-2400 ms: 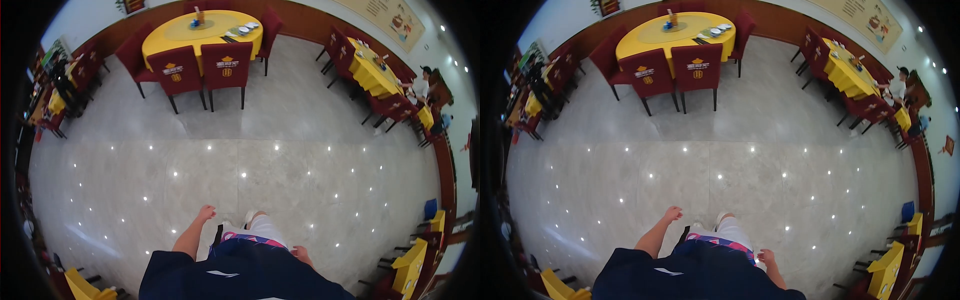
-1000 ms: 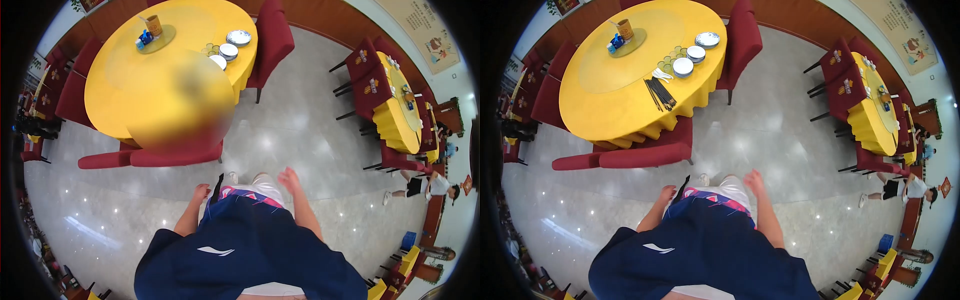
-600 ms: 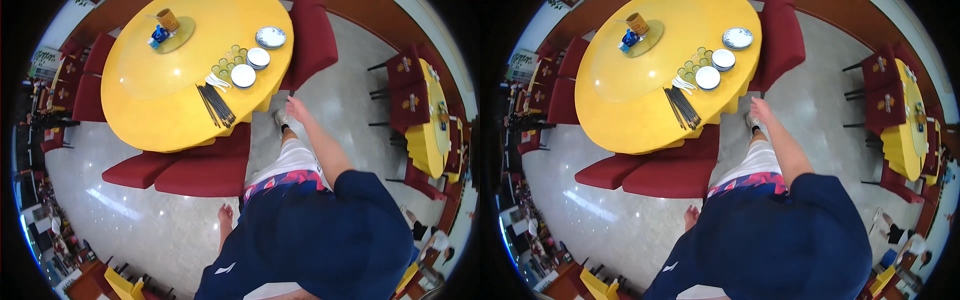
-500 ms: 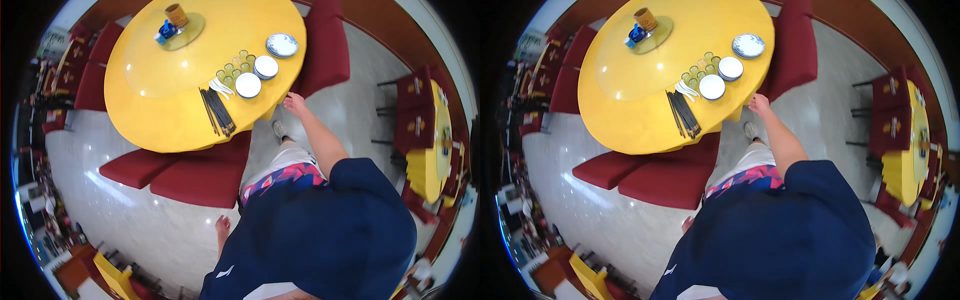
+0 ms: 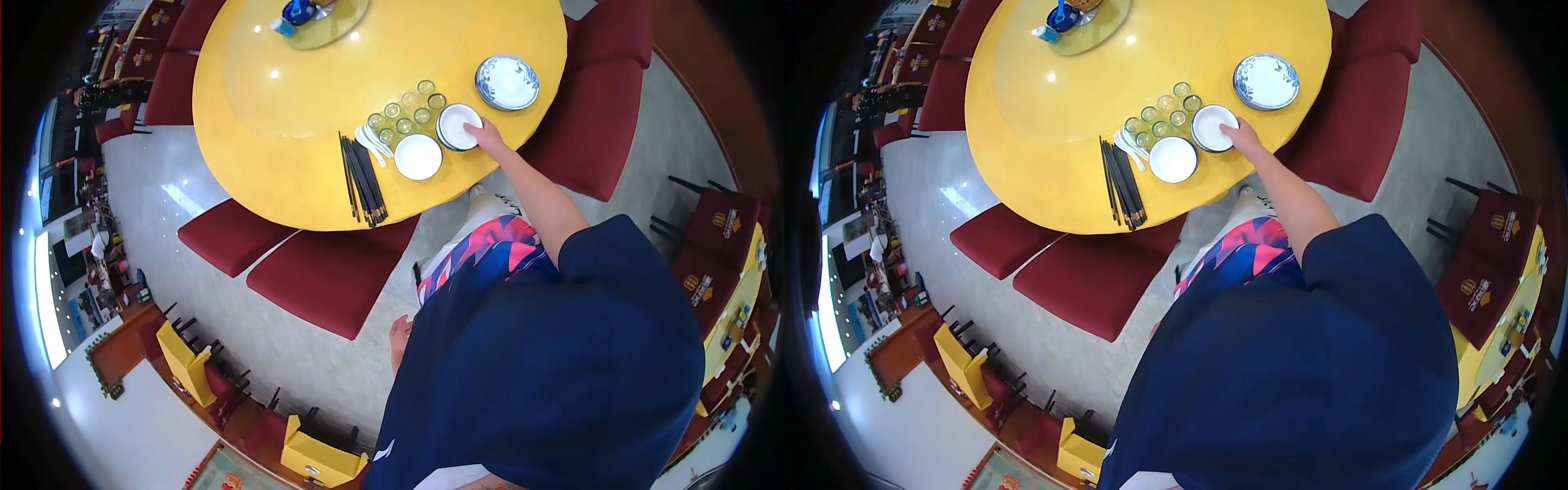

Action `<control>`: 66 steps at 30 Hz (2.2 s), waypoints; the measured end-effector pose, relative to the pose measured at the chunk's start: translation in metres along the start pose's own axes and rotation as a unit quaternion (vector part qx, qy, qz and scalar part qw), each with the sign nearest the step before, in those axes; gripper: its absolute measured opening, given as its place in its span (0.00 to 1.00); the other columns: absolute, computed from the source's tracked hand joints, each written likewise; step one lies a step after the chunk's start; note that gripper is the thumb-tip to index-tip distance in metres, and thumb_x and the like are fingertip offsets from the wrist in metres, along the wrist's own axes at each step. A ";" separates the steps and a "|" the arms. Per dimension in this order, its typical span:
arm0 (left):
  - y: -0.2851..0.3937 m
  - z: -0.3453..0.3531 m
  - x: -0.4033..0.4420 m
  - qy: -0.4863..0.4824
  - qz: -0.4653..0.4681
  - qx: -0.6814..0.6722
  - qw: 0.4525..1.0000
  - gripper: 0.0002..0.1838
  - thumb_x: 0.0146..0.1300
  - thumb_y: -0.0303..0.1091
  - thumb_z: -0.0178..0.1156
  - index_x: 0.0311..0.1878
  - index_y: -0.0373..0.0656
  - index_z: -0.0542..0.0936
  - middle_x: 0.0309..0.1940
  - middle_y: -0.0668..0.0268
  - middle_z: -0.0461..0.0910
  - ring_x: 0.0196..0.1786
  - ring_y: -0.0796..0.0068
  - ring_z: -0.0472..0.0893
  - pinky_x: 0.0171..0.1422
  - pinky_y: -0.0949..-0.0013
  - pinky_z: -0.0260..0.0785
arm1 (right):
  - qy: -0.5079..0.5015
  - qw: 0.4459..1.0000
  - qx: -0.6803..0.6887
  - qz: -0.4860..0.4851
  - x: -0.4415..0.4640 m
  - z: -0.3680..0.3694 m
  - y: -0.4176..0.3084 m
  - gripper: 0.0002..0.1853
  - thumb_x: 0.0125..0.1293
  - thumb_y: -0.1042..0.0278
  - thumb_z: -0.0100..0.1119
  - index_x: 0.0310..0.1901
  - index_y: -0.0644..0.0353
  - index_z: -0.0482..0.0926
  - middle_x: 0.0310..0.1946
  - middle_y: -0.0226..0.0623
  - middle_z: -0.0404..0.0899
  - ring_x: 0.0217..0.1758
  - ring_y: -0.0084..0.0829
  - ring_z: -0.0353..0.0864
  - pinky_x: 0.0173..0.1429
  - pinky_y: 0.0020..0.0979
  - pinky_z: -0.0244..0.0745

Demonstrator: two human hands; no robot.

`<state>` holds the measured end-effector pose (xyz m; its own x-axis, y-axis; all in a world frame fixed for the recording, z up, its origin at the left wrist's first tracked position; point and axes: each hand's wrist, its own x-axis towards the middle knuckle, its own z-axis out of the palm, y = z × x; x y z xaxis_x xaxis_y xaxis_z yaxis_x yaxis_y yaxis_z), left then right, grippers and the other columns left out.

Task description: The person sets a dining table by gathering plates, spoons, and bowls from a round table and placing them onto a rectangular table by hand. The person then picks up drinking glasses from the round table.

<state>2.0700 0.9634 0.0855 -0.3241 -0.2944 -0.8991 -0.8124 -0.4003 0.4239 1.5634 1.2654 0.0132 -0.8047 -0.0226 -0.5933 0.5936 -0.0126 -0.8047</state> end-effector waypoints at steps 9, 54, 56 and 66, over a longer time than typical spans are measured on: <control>0.150 0.093 -0.008 0.037 0.258 0.092 0.961 0.13 0.65 0.32 0.50 0.50 0.39 0.75 0.36 0.66 0.80 0.39 0.79 0.78 0.42 0.75 0.68 | -0.013 1.000 0.016 0.012 -0.020 -0.008 -0.008 0.26 0.60 0.58 0.61 0.55 0.63 0.69 0.44 0.40 0.78 0.41 0.30 0.80 0.36 0.31 0.79; -0.162 -0.365 -0.183 0.230 0.419 -0.752 0.453 0.27 0.67 0.49 0.47 0.63 0.43 0.65 0.58 0.61 0.71 0.60 0.68 0.71 0.63 0.63 0.66 | -0.821 0.438 -0.359 0.075 -0.727 0.606 0.260 0.27 0.60 0.78 0.49 0.64 0.64 0.61 0.55 0.41 0.70 0.58 0.30 0.69 0.62 0.29 0.63; -0.182 -0.411 -0.176 0.224 0.392 -0.786 0.422 0.27 0.67 0.49 0.47 0.64 0.44 0.65 0.59 0.62 0.71 0.60 0.69 0.72 0.62 0.63 0.66 | -0.822 0.431 -0.359 0.098 -0.750 0.643 0.297 0.27 0.60 0.79 0.49 0.63 0.63 0.61 0.54 0.41 0.70 0.57 0.30 0.70 0.61 0.30 0.64; -0.253 -0.651 -0.216 0.287 0.325 -0.828 0.355 0.25 0.68 0.51 0.44 0.60 0.44 0.69 0.56 0.62 0.74 0.57 0.66 0.74 0.61 0.60 0.68 | -0.834 0.327 -0.418 0.152 -0.923 0.845 0.406 0.25 0.61 0.77 0.50 0.61 0.62 0.64 0.53 0.39 0.71 0.57 0.30 0.70 0.61 0.30 0.64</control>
<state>2.6607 0.5633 0.2440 0.3554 -0.7297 -0.5841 0.8976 0.0922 0.4310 2.5561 0.4363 0.2544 0.8288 -0.4183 -0.3716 -0.1275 0.5055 -0.8534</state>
